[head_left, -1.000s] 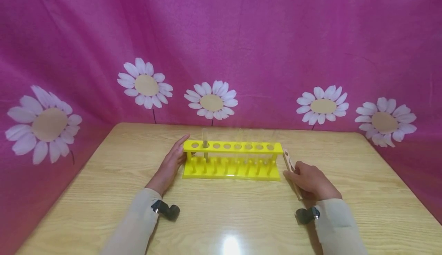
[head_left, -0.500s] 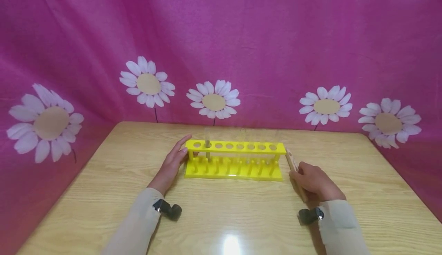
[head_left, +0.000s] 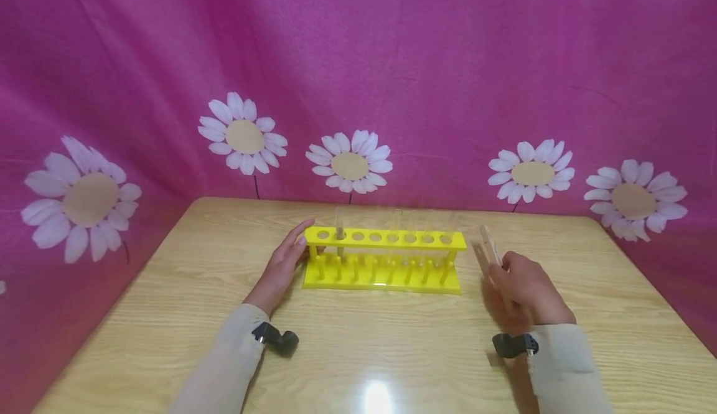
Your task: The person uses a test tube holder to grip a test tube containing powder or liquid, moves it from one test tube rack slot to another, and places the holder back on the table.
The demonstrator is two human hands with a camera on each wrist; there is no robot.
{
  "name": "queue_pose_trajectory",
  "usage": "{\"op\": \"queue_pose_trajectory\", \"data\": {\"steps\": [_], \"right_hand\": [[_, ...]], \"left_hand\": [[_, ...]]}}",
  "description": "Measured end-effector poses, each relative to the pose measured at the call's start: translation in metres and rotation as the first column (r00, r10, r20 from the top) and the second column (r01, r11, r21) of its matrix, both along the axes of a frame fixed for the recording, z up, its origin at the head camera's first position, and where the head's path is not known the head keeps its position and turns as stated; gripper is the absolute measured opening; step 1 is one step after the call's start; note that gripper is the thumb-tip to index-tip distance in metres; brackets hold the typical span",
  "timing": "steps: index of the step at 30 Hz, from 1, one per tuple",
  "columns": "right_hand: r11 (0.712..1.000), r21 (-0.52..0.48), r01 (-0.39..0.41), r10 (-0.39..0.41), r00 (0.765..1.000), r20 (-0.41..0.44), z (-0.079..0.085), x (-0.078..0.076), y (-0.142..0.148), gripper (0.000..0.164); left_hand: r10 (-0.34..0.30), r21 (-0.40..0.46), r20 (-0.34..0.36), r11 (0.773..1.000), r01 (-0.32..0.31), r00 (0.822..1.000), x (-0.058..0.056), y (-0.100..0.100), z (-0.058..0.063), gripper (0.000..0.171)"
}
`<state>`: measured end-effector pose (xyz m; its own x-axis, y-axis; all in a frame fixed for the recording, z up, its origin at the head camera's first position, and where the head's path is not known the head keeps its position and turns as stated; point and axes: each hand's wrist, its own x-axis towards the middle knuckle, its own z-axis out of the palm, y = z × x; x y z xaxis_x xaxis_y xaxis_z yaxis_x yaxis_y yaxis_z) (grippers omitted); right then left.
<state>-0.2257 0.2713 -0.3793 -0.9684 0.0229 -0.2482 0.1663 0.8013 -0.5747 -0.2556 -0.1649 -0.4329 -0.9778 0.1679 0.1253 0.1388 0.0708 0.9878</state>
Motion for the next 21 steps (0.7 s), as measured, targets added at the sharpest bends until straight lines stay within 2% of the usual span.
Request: {"op": "queue_pose_trajectory", "data": {"steps": [4,9,14,16,21], "right_hand": [[0.997,0.076,0.021,-0.008,0.987,-0.160,0.017,0.005,-0.002,0.043],[0.983,0.136,0.121,-0.065,0.932,-0.358,0.035,0.013,-0.007,0.044],[0.978,0.093,0.186,-0.119,0.867,-0.485,0.051,0.020,-0.014,0.045],[0.980,0.060,0.189,-0.133,0.851,-0.509,0.056,0.023,-0.018,0.045],[0.985,-0.004,0.170,-0.144,0.822,-0.551,0.069,0.030,-0.033,0.043]], "left_hand": [[-0.013,0.011,0.015,1.000,0.012,1.000,0.007,0.002,0.010,0.044],[-0.021,0.004,0.013,1.000,0.021,1.000,0.015,0.005,0.025,0.045],[-0.017,0.019,0.019,1.000,0.017,1.000,0.005,0.001,0.011,0.045],[-0.013,0.026,0.017,1.000,0.013,1.000,0.001,0.000,0.004,0.044],[0.000,0.021,-0.003,1.000,0.000,1.000,0.000,0.000,0.001,0.044]]}}
